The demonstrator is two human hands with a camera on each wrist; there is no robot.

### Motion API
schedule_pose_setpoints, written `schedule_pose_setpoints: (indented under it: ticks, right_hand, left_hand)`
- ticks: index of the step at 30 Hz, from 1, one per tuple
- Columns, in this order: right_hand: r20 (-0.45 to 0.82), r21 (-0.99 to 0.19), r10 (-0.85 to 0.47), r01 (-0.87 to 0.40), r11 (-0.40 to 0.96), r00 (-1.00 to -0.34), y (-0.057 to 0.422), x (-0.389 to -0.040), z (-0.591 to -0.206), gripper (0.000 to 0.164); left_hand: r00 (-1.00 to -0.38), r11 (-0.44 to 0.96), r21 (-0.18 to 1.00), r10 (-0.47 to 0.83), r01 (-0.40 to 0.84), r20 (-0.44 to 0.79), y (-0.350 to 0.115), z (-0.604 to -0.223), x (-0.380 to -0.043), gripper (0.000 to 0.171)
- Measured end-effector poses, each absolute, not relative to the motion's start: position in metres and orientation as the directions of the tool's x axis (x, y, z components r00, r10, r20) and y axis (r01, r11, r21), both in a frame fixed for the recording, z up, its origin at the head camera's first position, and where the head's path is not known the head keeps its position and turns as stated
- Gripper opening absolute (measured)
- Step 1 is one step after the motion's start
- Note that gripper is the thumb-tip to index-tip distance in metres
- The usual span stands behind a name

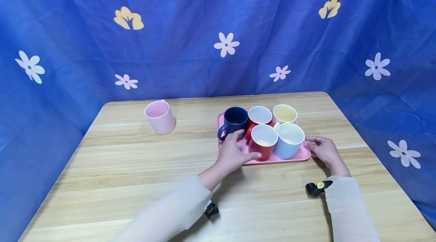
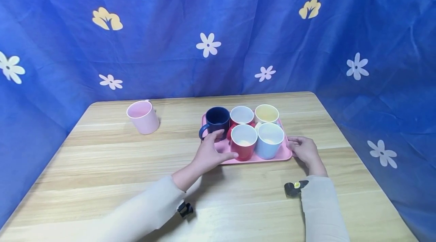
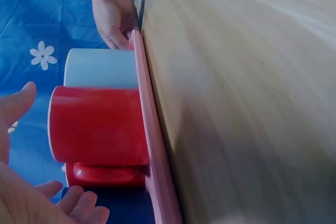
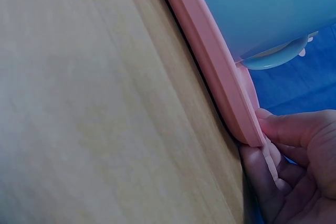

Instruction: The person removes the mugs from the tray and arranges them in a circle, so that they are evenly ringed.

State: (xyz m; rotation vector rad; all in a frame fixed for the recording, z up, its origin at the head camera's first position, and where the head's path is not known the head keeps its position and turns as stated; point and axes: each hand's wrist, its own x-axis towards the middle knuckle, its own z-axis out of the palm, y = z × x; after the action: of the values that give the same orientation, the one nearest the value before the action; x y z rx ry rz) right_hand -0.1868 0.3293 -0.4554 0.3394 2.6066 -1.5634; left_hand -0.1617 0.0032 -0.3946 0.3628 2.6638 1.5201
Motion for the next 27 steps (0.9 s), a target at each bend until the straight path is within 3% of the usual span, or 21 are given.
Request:
schedule_pose_setpoints:
  ticks: [27]
  right_hand:
    - [-0.168,-0.86,0.154,0.221,0.461,-0.974,0.33,-0.187,-0.457,0.043]
  left_hand:
    - [-0.984,0.523,0.835,0.045,0.172,0.174,0.054,-0.413,-0.174,0.087]
